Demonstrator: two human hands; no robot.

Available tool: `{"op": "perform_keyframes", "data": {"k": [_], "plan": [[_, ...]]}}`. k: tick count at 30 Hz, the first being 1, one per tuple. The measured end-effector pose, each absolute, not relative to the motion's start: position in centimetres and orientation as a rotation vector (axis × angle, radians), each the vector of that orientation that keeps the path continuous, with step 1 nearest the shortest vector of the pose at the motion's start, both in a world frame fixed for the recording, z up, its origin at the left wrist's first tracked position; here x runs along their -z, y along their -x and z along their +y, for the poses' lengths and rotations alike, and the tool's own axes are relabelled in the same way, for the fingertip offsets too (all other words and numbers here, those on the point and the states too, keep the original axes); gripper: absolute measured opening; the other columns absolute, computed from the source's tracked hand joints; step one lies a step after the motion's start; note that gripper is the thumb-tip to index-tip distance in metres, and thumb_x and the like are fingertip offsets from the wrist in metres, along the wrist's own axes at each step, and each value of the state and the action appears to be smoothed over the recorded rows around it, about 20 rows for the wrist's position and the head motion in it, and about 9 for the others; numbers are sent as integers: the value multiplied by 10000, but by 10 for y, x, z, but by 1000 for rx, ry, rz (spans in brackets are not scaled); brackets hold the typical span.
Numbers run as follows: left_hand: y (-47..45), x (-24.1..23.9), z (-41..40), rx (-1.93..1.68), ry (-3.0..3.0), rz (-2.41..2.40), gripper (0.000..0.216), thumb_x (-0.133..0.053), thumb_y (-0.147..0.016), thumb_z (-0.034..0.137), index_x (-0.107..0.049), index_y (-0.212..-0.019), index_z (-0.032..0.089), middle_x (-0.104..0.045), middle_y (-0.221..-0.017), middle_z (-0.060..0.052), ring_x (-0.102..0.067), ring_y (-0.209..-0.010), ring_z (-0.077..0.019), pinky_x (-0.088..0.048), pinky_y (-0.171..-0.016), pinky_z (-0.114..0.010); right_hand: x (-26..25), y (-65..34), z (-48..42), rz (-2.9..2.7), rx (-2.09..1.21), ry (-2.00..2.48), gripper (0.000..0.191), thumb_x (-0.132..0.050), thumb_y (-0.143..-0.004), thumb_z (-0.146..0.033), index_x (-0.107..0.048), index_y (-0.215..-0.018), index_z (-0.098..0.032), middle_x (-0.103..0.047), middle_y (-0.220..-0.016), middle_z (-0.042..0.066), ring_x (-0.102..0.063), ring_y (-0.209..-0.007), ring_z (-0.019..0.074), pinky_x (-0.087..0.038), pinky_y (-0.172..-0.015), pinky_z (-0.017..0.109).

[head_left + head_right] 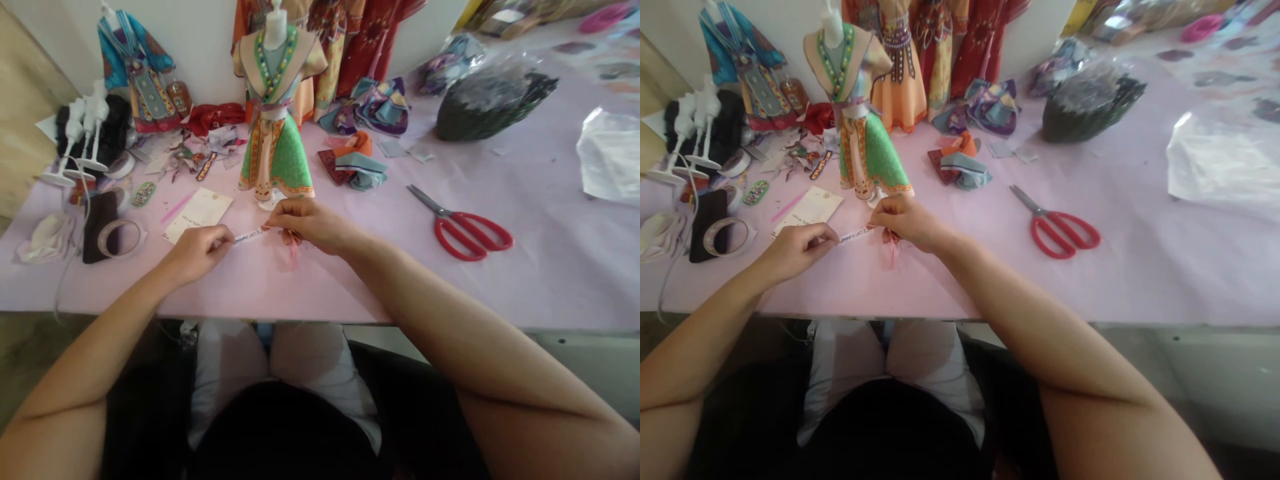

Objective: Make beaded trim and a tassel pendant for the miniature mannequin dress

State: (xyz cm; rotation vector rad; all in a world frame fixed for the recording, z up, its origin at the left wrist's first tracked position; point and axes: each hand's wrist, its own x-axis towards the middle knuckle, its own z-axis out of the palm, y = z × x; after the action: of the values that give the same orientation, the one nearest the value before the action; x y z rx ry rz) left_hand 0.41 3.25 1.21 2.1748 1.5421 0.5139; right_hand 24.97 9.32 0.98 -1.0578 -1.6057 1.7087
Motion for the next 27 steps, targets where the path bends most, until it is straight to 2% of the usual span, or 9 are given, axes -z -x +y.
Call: {"op": "perform_keyframes", "data": {"k": [6,13,16,20,23,27], "plan": [[0,-18,30,-542,-2189,1543,140,-606,-874,279,-723,-842,210,-760,-731,-2,-590,-566,-124,-453,-596,-241,-14,-246,88,-1632,-1700,1141,333,-652,-941,-28,-599,-646,-173,-539,-501,-55,-472,-430,48,-332,-436,187],[-3,-25,26,-603,-2216,1564,143,-608,-868,275,-720,-817,203,-698,-653,23,-498,-508,-100,-404,-549,-233,-12,-248,92,-1551,-1731,1017,286,-672,-924,-56,-638,-658,-157,-541,-502,-48,-486,-425,45,-335,-409,161],[-13,-26,23,-695,-2211,1542,124,-616,-873,259,-716,-826,203,-708,-670,26,-493,-504,-91,-401,-533,-225,-10,-249,91,-1448,-1830,926,209,-692,-910,-91,-677,-709,-144,-654,-639,-2,-607,-488,63,-381,-408,150],[-33,-25,19,-870,-2241,1435,97,-620,-891,207,-706,-847,202,-671,-624,45,-498,-489,-79,-412,-513,-205,-12,-251,87,-1314,-1989,808,150,-769,-867,-166,-666,-760,-148,-765,-941,53,-734,-630,113,-559,-518,198],[-47,-24,17,-1052,-2313,1344,93,-613,-917,167,-698,-904,202,-721,-731,32,-554,-540,-76,-456,-542,-198,-12,-252,85,-1251,-2067,732,164,-804,-847,-207,-666,-779,-150,-761,-941,51,-758,-732,137,-618,-624,232],[-60,-20,16,-1171,-2590,1265,53,-656,-952,204,-669,-1001,220,-744,-918,-2,-663,-727,-117,-563,-698,-243,-12,-252,84,-1186,-2085,659,137,-791,-845,-203,-689,-774,-146,-703,-787,11,-688,-704,104,-594,-653,203]]}}
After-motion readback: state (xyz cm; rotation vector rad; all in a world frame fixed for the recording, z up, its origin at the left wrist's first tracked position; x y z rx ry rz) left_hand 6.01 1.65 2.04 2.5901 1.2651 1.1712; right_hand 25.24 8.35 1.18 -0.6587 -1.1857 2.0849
